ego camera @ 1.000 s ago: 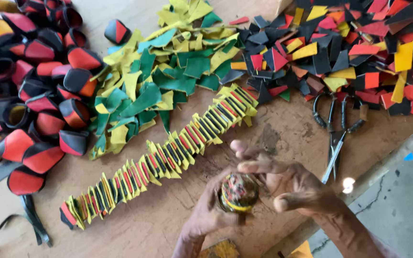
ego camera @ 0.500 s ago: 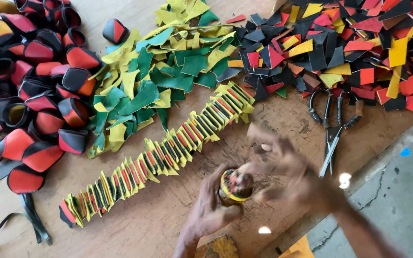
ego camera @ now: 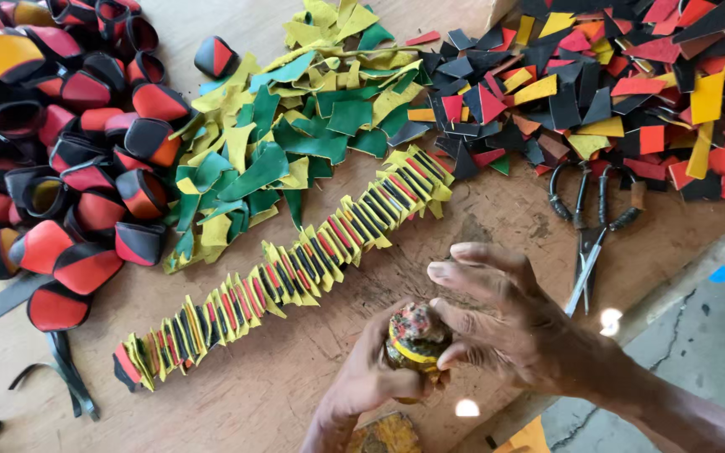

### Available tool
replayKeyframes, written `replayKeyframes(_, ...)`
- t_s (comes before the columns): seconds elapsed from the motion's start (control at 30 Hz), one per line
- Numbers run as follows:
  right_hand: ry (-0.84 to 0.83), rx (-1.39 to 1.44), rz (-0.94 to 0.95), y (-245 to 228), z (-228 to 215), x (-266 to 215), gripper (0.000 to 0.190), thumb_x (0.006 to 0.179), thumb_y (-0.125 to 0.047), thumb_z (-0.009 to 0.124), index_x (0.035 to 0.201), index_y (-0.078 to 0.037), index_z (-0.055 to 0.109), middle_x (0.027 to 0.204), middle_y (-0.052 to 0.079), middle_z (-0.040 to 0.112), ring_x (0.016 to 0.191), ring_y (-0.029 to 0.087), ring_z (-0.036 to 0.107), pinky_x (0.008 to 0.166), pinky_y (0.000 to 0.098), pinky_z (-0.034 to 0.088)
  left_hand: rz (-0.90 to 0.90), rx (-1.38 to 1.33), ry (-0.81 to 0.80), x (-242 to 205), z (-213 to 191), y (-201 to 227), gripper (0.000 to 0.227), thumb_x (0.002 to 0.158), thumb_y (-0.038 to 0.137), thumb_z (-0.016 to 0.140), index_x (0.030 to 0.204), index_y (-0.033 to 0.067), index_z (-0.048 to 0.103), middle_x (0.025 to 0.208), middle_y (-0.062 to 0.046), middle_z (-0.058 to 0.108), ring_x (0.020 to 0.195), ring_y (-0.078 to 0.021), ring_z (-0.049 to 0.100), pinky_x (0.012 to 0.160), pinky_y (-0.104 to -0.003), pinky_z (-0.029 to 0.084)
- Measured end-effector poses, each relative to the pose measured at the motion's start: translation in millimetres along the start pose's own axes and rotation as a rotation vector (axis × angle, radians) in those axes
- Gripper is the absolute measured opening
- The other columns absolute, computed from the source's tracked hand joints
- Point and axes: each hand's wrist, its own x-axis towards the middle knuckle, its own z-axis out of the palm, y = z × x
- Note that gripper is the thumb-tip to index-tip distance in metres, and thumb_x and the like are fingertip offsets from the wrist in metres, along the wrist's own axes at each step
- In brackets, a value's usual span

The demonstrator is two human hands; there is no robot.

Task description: The person applies a small amount of liquid from a glass jar to the edges of small colored foam pieces and stacks them into a growing pile on the table. The person handles the pieces one at a time, alternating colors, and occasionally closes the jar before continuing.

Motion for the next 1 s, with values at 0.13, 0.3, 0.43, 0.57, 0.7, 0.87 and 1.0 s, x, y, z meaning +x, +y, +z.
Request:
replayKeyframes(0.13, 0.085, 0.446, 0.116, 1.6, 8.3, 1.9, 0.048, 0.084, -0.041, 0.081, 0.126, -0.018, 0.071, 0.166, 0.015, 0.025, 0.157, 0.031, 0.025, 0.123, 0.0509, 0.041, 0.187, -0.379, -0.293, 2.1, 9.9, 4.8, 0.07, 0.068, -0.002, 0.075, 0.135, -0.0099, 0.052, 0.103, -0.022, 0.07, 0.087, -0.0281, 0.072, 0.082, -0.039, 0.062)
replayKeyframes(0.3, 0.115, 0.767, 0.244, 15.2, 8.0, 8.7, 0.061, 0.082, -0.059, 0.079, 0.131, -0.022, 0.073, 0.175, 0.017, 0.021, 0.16, 0.033, 0.028, 0.121, 0.0524, 0.041, 0.04, -0.337, -0.018, -7.4, 8.0, 12.1, 0.084, 0.049, -0.005, 0.069, 0.131, 0.0063, 0.052, 0.098, -0.019, 0.071, 0.081, -0.0306, 0.073, 0.068, -0.04, 0.061)
replayKeyframes(0.43, 0.261, 0.56, 0.28, 24.4, -3.1, 18.6, 0.076, 0.086, -0.067, 0.073, 0.143, -0.021, 0.057, 0.17, 0.017, 0.024, 0.156, 0.033, 0.03, 0.127, 0.052, 0.036, 0.164, -0.318, -0.265, -16.5, -0.7, 14.2, 0.069, 0.061, -0.006, 0.07, 0.128, -0.0098, 0.053, 0.108, -0.022, 0.069, 0.09, -0.0303, 0.07, 0.079, -0.039, 0.06)
replayKeyframes(0.57, 0.062, 0.147, 0.109, 11.6, 1.6, 17.4, 0.067, 0.087, -0.066, 0.06, 0.13, -0.016, 0.068, 0.162, 0.013, 0.031, 0.151, 0.032, 0.029, 0.125, 0.0506, 0.029, 0.214, -0.328, -0.209, -9.1, -9.9, 10.1, 0.067, 0.065, -0.003, 0.069, 0.129, -0.0078, 0.052, 0.108, -0.022, 0.071, 0.091, -0.0298, 0.072, 0.082, -0.039, 0.062)
replayKeyframes(0.7, 0.015, 0.053, 0.082, 3.0, 24.7, 15.4, 0.054, 0.085, -0.055, 0.065, 0.111, -0.009, 0.074, 0.16, 0.013, 0.032, 0.147, 0.035, 0.028, 0.126, 0.0542, 0.024, 0.21, -0.146, 0.02, -2.2, -5.1, 10.7, 0.071, 0.064, 0.0, 0.071, 0.132, -0.0055, 0.053, 0.109, -0.019, 0.07, 0.094, -0.0244, 0.071, 0.086, -0.035, 0.061)
replayKeyframes(0.87, -0.008, -0.041, 0.122, 2.4, 31.2, 10.8, 0.029, 0.083, -0.031, 0.077, 0.098, -0.007, 0.08, 0.159, 0.015, 0.034, 0.144, 0.036, 0.029, 0.12, 0.0474, 0.029, 0.118, 0.148, 0.408, 5.9, 13.5, 18.2, 0.08, 0.056, 0.007, 0.073, 0.133, 0.0041, 0.053, 0.104, -0.011, 0.074, 0.088, -0.0165, 0.074, 0.081, -0.028, 0.062)
replayKeyframes(1.0, 0.028, -0.111, 0.119, 4.2, 39.1, 3.1, 0.024, 0.081, -0.019, 0.079, 0.101, -0.006, 0.077, 0.16, 0.015, 0.035, 0.146, 0.033, 0.031, 0.122, 0.0454, 0.031, 0.117, 0.185, 0.451, 8.8, 21.1, 23.9, 0.075, 0.061, 0.008, 0.071, 0.134, 0.0015, 0.052, 0.098, -0.012, 0.073, 0.077, -0.0181, 0.073, 0.072, -0.031, 0.065)
